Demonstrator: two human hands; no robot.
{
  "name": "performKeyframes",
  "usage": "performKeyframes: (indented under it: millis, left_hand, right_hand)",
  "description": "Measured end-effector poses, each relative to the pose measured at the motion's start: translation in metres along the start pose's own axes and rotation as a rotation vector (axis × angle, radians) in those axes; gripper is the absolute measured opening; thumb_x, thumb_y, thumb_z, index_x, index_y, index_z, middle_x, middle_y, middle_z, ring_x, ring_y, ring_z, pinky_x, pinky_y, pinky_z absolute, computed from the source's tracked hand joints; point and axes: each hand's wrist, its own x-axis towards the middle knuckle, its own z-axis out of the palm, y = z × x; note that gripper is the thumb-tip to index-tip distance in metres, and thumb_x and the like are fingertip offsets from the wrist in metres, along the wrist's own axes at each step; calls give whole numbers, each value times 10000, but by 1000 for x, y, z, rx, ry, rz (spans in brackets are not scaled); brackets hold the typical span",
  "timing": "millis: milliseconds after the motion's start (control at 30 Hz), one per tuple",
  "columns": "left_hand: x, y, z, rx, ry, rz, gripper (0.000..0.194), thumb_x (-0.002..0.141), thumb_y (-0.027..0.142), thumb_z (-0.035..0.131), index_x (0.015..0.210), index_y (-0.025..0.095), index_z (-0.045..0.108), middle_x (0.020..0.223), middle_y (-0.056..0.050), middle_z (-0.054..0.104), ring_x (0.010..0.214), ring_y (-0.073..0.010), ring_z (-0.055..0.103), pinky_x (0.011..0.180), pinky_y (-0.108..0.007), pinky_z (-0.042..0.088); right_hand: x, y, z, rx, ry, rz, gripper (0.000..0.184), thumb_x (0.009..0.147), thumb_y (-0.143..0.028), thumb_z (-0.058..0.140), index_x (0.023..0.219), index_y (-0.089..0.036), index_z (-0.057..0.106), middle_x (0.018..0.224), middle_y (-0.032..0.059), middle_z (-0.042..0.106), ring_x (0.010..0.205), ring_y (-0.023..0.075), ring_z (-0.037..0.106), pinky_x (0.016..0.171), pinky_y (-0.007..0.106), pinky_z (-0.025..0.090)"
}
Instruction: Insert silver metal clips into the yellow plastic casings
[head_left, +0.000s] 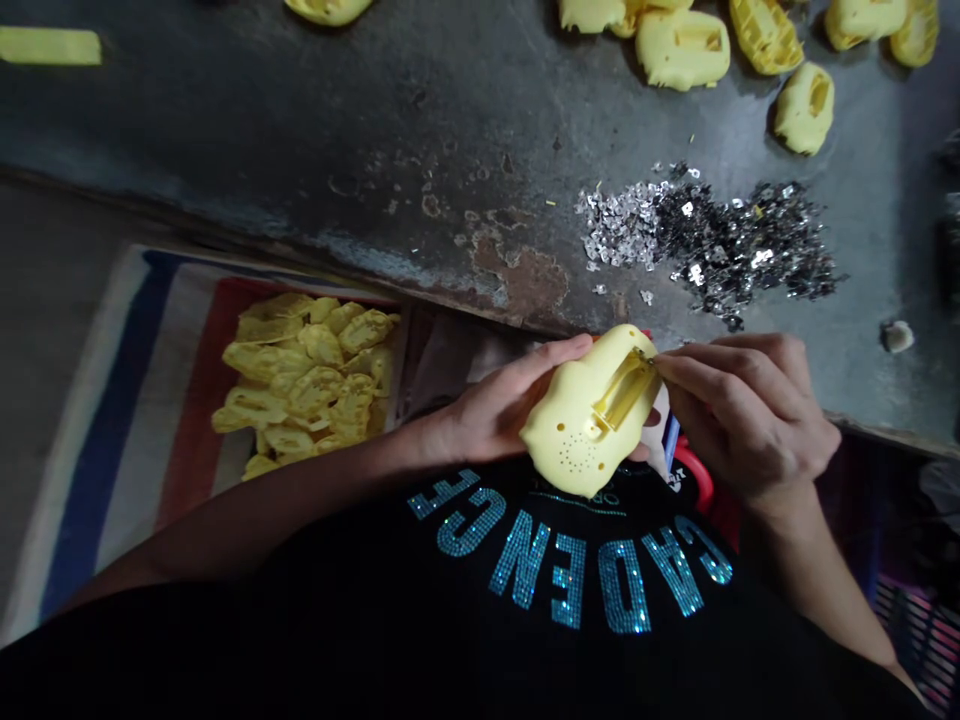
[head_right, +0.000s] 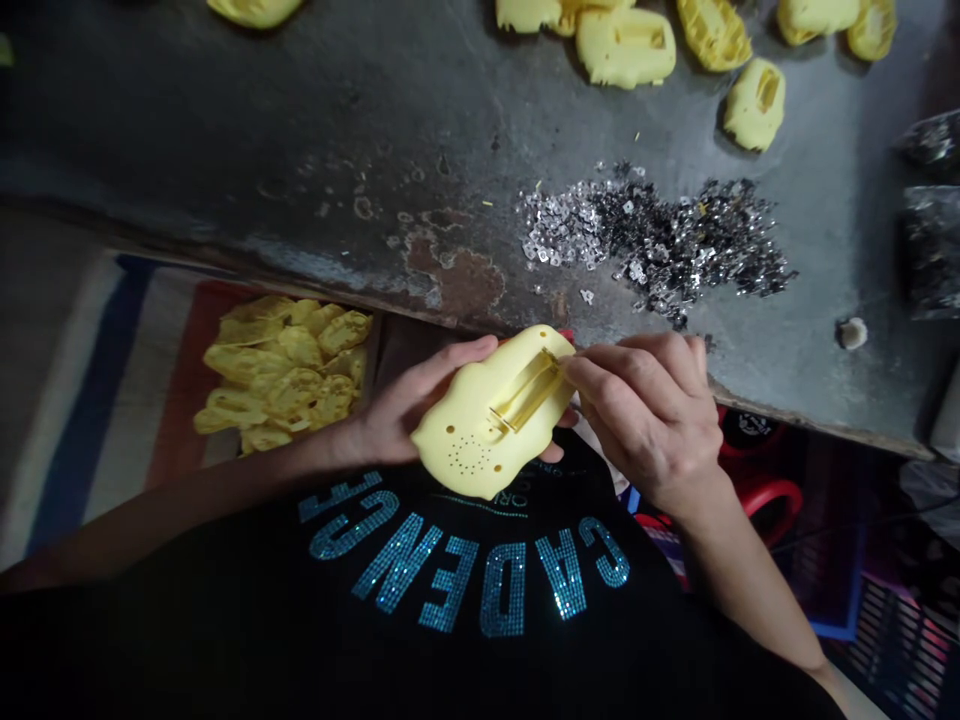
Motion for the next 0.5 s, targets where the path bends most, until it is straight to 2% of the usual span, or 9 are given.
performKeyframes:
  millis: [167, 233, 333, 433, 500]
  left_hand:
    - [-2, 1, 0, 3, 57, -37, 864, 908, 677, 925, 1543, 117, 751, 1125, -162, 916, 1023, -344, 868, 920, -390, 661]
    - [-2, 0, 0, -1, 6, -21, 894, 957, 701, 878, 1611, 117, 704, 1109, -159, 916, 986, -348, 875, 922, -411, 664]
    - [1, -3, 0, -9, -86, 51, 904, 1016, 723, 834, 1677, 132, 657, 1183, -179, 912, 1042, -358, 876, 965, -444, 669]
    - [0, -8, 1, 61, 20, 177, 798, 1007, 642, 912, 1646, 207, 712, 1285, -131, 901, 1093, -293, 852, 995, -381, 662]
    - [-7, -10, 0, 166, 101, 261, 699, 1028, 577, 928, 1638, 289, 745, 1253, -54, 899, 1042, -222, 827, 912, -285, 633]
  right_hand:
    - [-3, -2, 2, 7, 15, 12, 387, 1035, -51, 850, 1363, -246, 786, 1171, 68, 928, 983, 286, 805, 867, 470, 630]
    - [-2, -1, 2, 54, 26, 41, 387, 1034, -44, 847, 1358, -249, 795, 1172, 73, 921, 976, 280, 809, 891, 465, 637]
    - [5, 6, -1, 218, -12, 180, 350, 1061, -99, 847, 1351, -292, 808, 1213, 64, 899, 1033, 262, 832, 920, 425, 661]
    - [15, 18, -3, 447, -163, 293, 281, 1081, -235, 876, 1347, -299, 812, 1204, 57, 882, 1028, 245, 843, 846, 366, 679]
    - [20, 24, -4, 546, -235, 321, 249, 1072, -290, 892, 1309, -287, 817, 1131, 40, 878, 924, 226, 830, 784, 349, 674]
